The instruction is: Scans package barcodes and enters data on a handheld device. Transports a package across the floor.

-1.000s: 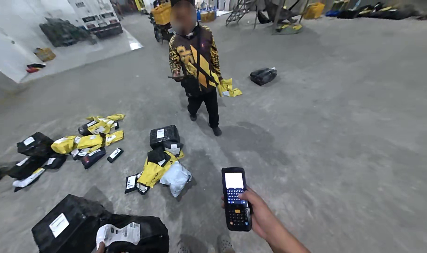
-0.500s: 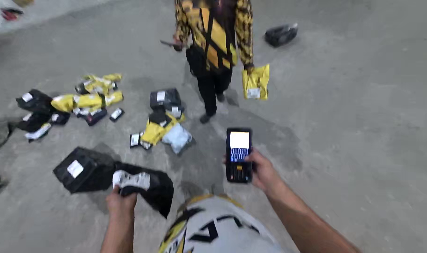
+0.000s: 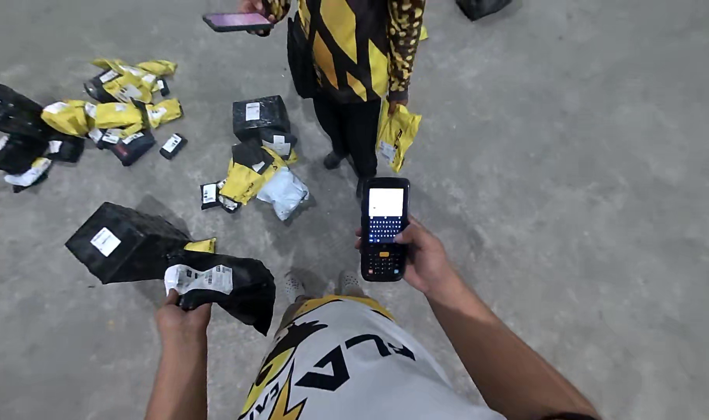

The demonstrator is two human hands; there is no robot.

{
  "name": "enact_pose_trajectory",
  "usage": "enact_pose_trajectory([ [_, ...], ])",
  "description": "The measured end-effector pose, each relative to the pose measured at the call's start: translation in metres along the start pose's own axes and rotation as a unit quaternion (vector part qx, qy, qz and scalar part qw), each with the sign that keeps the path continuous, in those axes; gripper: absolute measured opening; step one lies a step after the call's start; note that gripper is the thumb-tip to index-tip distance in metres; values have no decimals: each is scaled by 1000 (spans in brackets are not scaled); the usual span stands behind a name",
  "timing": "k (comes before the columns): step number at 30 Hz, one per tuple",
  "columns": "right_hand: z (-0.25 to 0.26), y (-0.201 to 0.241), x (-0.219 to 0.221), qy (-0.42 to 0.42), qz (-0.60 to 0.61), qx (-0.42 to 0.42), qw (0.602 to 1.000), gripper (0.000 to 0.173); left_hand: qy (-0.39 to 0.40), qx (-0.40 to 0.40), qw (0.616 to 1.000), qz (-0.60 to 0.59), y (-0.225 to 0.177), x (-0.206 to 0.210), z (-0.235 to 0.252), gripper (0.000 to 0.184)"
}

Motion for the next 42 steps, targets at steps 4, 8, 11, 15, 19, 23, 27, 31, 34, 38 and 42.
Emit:
enact_pose_trajectory([
  [4,2,1,2,-13,1,-3,1000,56,-23,6,1000,-4,-4,-5,1,40],
  [8,3,0,2,-4,5,-3,1000,57,-33,5,999,-8,-5,-5,0,39],
  [11,4,-1,3,-8,6,-1,1000,59,-39,5,999,-16,-4,-7,1,37],
  [15,4,-3,2,-13,3,0,1000,64,-38,6,999,-28,-2,-8,1,36],
  [19,5,-7,1,3,2,8,1000,65,-31,-5,998,-48,-5,1,-7,34],
  [23,1,-16,-4,28,-36,59,997,61,-15,-3,998,-53,-17,16,-15,22],
  [27,0,-33,-9,49,-82,106,990,61,23,15,999,-41,-36,33,-24,23],
  [31,-9,-52,-14,27,-137,147,979,60,50,24,998,-33,-46,49,-35,27],
  [34,-15,-62,-15,25,-157,175,972,58,64,24,997,-32,-49,59,-37,26],
  [38,-17,-62,-16,18,-168,175,970,59,77,22,996,-28,-47,71,-37,23],
  [42,-16,-55,-19,14,-166,155,974,58,89,20,996,-13,-52,80,-40,20],
])
Point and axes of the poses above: each hand's wrist, its own z-axis towards the middle knuckle, its own x-axis out of the palm, y = z × x, the point moved 7 cm from there along z, towards the middle knuckle, and after that the axes turned 15 degrees about z, right-handed, at the moved point
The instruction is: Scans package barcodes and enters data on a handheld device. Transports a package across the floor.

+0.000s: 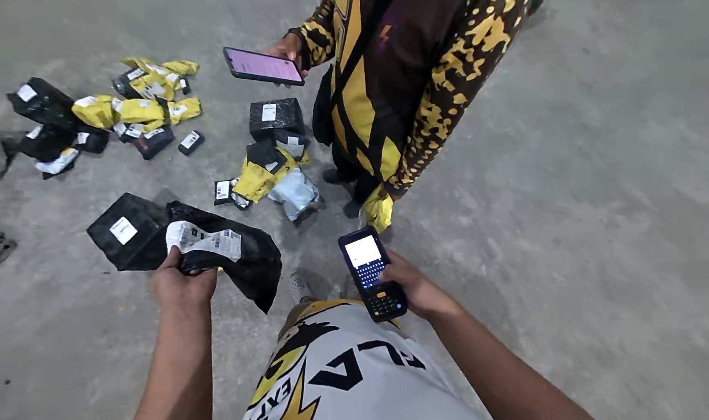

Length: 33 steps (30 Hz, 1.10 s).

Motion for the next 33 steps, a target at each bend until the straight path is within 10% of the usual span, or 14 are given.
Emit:
enact_pose_trajectory([
  [33,16,2,-3,-39,32,20,999,66,9,32,999,11,-51,9,-14,5],
])
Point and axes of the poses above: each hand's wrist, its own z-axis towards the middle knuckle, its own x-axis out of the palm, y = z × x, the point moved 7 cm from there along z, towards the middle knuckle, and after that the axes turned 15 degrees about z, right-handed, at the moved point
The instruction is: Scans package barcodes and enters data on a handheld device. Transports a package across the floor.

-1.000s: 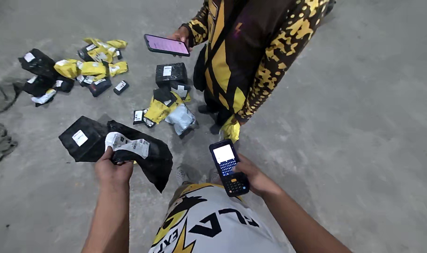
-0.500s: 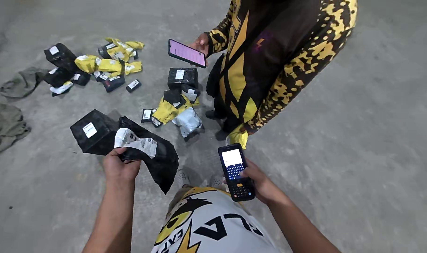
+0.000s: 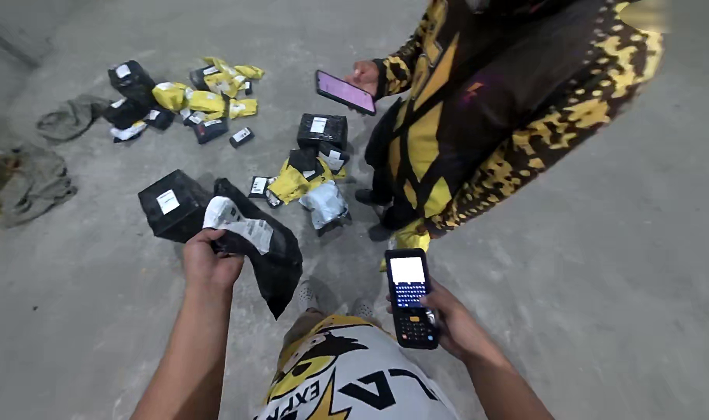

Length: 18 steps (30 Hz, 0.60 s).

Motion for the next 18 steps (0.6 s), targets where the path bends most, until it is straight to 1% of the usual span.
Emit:
enact_pose_trajectory([
  [2,2,-1,10,50,57,23,997,72,32,17,999,0,-19,0,-5,13],
  [5,14,-4,45,188,161,78,966,63,87,51,994,31,-54,-4,-18,16],
  [7,30,0,83,267,147,87,948,60,123,91,986,67,-83,-4,-30,17],
  [8,41,5,106,283,110,67,950,60,142,118,979,83,-98,-3,-36,17],
  [10,68,17,157,292,-3,2,957,69,223,172,955,94,-128,1,-46,23],
  [12,98,29,210,289,-97,-44,951,75,308,212,925,71,-158,5,-53,25],
  [13,113,34,237,297,-125,-69,944,76,347,226,909,55,-172,6,-56,25],
  [14,125,39,267,314,-141,-99,934,74,379,236,894,34,-185,6,-58,24],
  [16,147,44,325,366,-129,-139,911,71,431,255,866,-8,-209,6,-59,25],
  [18,164,38,374,410,-117,-143,893,70,466,282,837,-40,-230,2,-55,28],
])
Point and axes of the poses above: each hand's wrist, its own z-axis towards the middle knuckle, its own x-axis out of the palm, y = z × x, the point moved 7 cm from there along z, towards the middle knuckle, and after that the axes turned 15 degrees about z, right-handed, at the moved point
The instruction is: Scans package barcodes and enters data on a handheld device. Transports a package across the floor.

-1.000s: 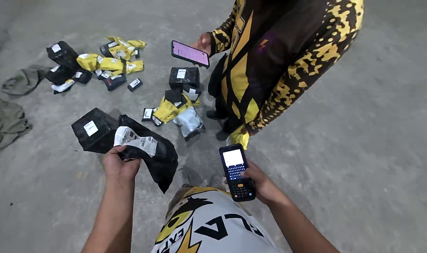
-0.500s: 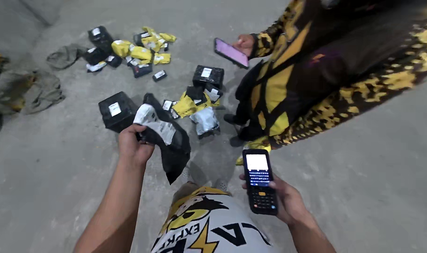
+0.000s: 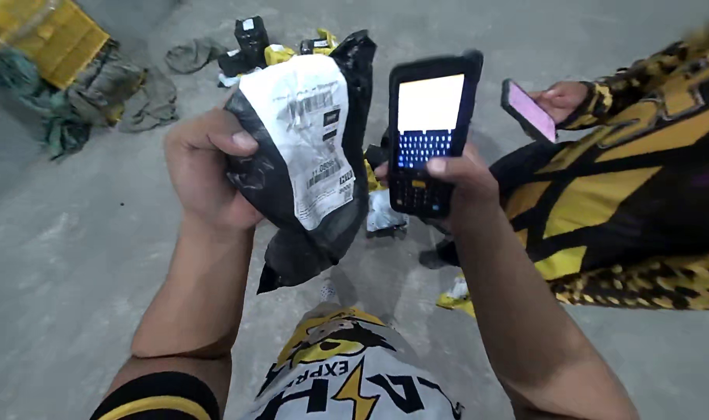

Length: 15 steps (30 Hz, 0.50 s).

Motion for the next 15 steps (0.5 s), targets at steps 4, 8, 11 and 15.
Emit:
enact_pose_trajectory([
  [4,58,-25,39,61,-2,17,998,65,6,43,999,-15,-27,-26,10,22],
  [8,80,-47,62,45,-12,29,998,65,12,52,998,-43,-44,-59,13,15],
  [11,81,-55,67,11,41,17,999,55,6,78,997,-16,-53,-81,10,14],
  [15,78,-56,83,14,80,9,997,44,-6,87,996,-9,-64,-108,3,15],
])
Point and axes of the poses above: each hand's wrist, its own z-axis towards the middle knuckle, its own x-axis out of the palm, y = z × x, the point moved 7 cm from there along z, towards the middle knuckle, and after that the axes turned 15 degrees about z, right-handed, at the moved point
